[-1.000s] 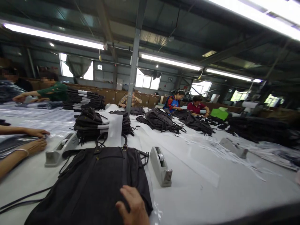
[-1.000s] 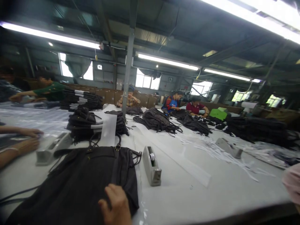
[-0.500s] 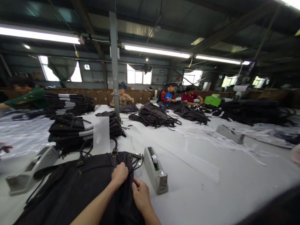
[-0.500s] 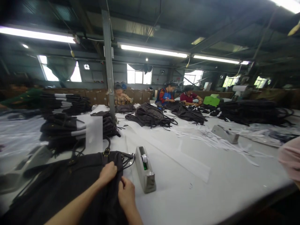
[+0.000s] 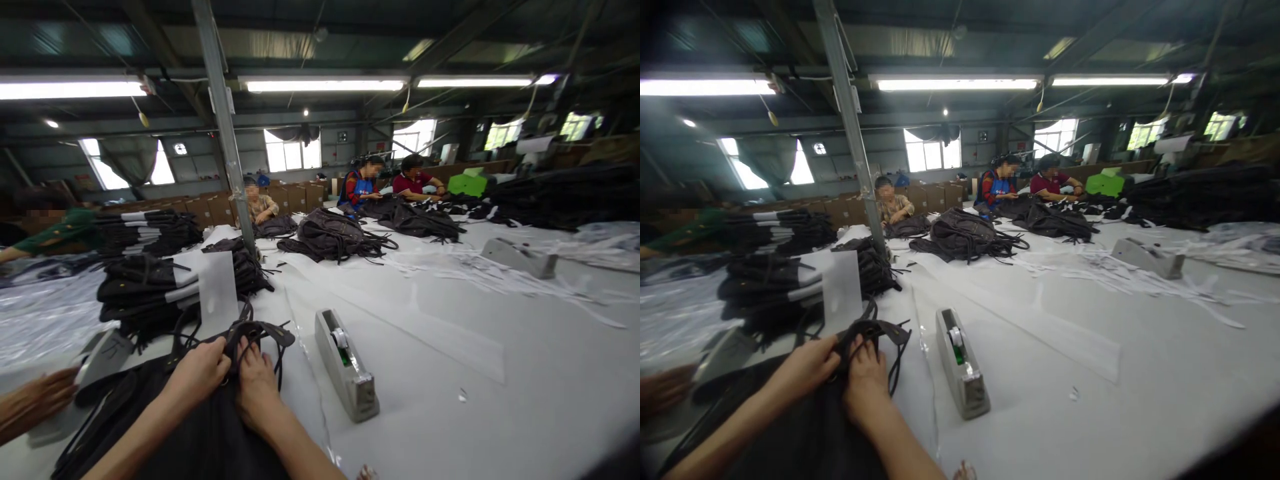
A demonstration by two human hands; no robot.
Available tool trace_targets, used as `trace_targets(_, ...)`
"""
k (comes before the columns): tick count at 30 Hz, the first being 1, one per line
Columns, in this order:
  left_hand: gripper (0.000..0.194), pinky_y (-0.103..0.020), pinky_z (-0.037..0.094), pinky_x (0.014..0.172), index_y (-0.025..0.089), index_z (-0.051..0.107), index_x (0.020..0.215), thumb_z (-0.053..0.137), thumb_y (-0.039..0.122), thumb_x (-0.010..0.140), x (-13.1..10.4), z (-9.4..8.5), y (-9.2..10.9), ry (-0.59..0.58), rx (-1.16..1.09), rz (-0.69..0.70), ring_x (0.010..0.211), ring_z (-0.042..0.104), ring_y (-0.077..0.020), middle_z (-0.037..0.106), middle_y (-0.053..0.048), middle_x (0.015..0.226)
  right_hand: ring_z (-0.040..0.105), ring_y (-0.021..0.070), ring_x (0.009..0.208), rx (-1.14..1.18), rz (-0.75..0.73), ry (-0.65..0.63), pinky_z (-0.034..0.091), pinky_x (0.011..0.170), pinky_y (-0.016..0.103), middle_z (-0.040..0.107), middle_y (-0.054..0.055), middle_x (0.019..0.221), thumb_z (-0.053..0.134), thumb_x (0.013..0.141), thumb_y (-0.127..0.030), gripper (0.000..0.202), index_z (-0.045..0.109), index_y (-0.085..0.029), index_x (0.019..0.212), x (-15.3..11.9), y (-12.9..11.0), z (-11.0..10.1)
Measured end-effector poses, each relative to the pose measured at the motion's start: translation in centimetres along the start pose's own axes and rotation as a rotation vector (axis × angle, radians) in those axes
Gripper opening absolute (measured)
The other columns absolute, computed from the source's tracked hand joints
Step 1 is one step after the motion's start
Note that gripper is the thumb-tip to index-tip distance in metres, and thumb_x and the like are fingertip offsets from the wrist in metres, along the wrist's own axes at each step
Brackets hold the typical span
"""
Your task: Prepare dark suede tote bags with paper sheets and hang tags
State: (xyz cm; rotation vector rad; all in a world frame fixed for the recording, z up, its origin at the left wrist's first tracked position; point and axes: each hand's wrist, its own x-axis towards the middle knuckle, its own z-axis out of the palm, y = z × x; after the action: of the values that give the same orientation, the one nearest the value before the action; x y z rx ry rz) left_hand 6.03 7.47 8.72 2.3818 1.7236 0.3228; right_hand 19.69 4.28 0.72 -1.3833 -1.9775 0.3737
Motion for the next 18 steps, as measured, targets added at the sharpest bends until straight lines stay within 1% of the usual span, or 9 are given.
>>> trace_targets(2, 0.008, -0.027, 0.033, 0.061, 0.020, 0.051, 0.074, 0.044, 0.018, 0.075, -0.3, 1.2, -1.2, -0.023, 0.014, -0.012, 0.066, 0.058, -0.0208, 0.061, -0.005, 0.069, 0.026, 0.0306, 0.139, -0.065, 0.009, -0.160, 0.038, 0.104, 0.054, 0.022, 0.012, 0.154, 0.046, 0.078, -0.016, 0.072, 0.023, -0.015, 0.147, -0.3, 0.0, 2.3)
trace_targets(4, 0.007, -0.026, 0.035, 0.061, 0.020, 0.050, 0.071, 0.044, 0.019, 0.074, -0.7, 2.3, -2.7, -0.009, -0.101, -0.097, 0.065, 0.058, -0.0194, 0.059, -0.003, 0.065, 0.028, 0.0295, 0.138, -0.006, 0.027, -0.188, 0.038, 0.104, 0.052, 0.023, 0.009, 0.154, 0.046, 0.079, -0.016, 0.067, 0.030, -0.016, 0.145, -0.9, 0.4, 3.7)
trace_targets(6, 0.010, -0.025, 0.038, 0.060, 0.019, 0.050, 0.066, 0.047, 0.026, 0.073, -1.2, 2.8, -3.9, 0.031, -0.291, -0.213, 0.065, 0.057, -0.0190, 0.058, -0.001, 0.061, 0.037, 0.0233, 0.134, 0.151, 0.077, -0.080, 0.036, 0.107, 0.043, 0.038, 0.007, 0.148, 0.042, 0.079, -0.012, 0.057, 0.046, -0.018, 0.135, -1.4, 1.1, 4.1)
trace_targets(7, 0.014, -0.025, 0.039, 0.059, 0.019, 0.051, 0.065, 0.049, 0.031, 0.072, -1.4, 2.8, -4.3, 0.052, -0.398, -0.263, 0.065, 0.058, -0.0192, 0.058, -0.001, 0.060, 0.045, 0.0203, 0.128, 0.234, 0.155, 0.004, 0.037, 0.107, 0.038, 0.049, 0.007, 0.140, 0.039, 0.080, -0.011, 0.051, 0.054, -0.018, 0.128, -1.6, 1.5, 3.8)
trace_targets(9, 0.021, -0.025, 0.041, 0.057, 0.019, 0.053, 0.065, 0.053, 0.039, 0.070, -1.9, 2.4, -4.4, 0.067, -0.614, -0.319, 0.065, 0.058, -0.0195, 0.058, 0.000, 0.060, 0.058, 0.0178, 0.112, 0.370, 0.401, 0.157, 0.041, 0.101, 0.032, 0.065, 0.009, 0.118, 0.034, 0.080, -0.008, 0.045, 0.065, -0.016, 0.111, -1.9, 2.6, 2.7)
trace_targets(11, 0.025, -0.025, 0.042, 0.055, 0.018, 0.054, 0.067, 0.055, 0.043, 0.068, -2.1, 1.8, -4.0, 0.054, -0.810, -0.343, 0.064, 0.057, -0.0184, 0.058, 0.001, 0.061, 0.063, 0.0190, 0.098, 0.451, 0.588, 0.228, 0.046, 0.092, 0.031, 0.070, 0.010, 0.100, 0.033, 0.080, -0.009, 0.041, 0.067, -0.014, 0.101, -1.9, 3.6, 1.3)
trace_targets(12, 0.026, -0.025, 0.043, 0.055, 0.018, 0.054, 0.069, 0.055, 0.044, 0.068, -2.2, 1.5, -3.6, 0.045, -0.896, -0.353, 0.062, 0.056, -0.0175, 0.058, 0.002, 0.061, 0.064, 0.0194, 0.094, 0.482, 0.614, 0.224, 0.047, 0.088, 0.031, 0.070, 0.009, 0.095, 0.034, 0.081, -0.011, 0.039, 0.068, -0.014, 0.099, -1.8, 4.1, 0.7)
trace_targets(14, 0.023, -0.025, 0.045, 0.055, 0.018, 0.054, 0.072, 0.057, 0.041, 0.067, -2.0, 0.9, -3.0, 0.043, -1.043, -0.381, 0.060, 0.055, -0.0158, 0.058, 0.003, 0.061, 0.064, 0.0188, 0.089, 0.526, 0.588, 0.186, 0.048, 0.082, 0.029, 0.070, 0.007, 0.091, 0.036, 0.083, -0.018, 0.035, 0.068, -0.016, 0.097, -1.3, 4.6, 0.0)
trace_targets(18, 0.018, -0.026, 0.049, 0.061, 0.020, 0.055, 0.078, 0.057, 0.029, 0.062, -1.2, -0.1, -2.7, 0.044, -1.284, -0.440, 0.061, 0.058, -0.0151, 0.059, 0.004, 0.065, 0.062, 0.0168, 0.077, 0.606, 0.499, 0.097, 0.048, 0.069, 0.026, 0.068, 0.003, 0.077, 0.040, 0.089, -0.039, 0.036, 0.068, -0.017, 0.094, -0.5, 3.5, 0.2)
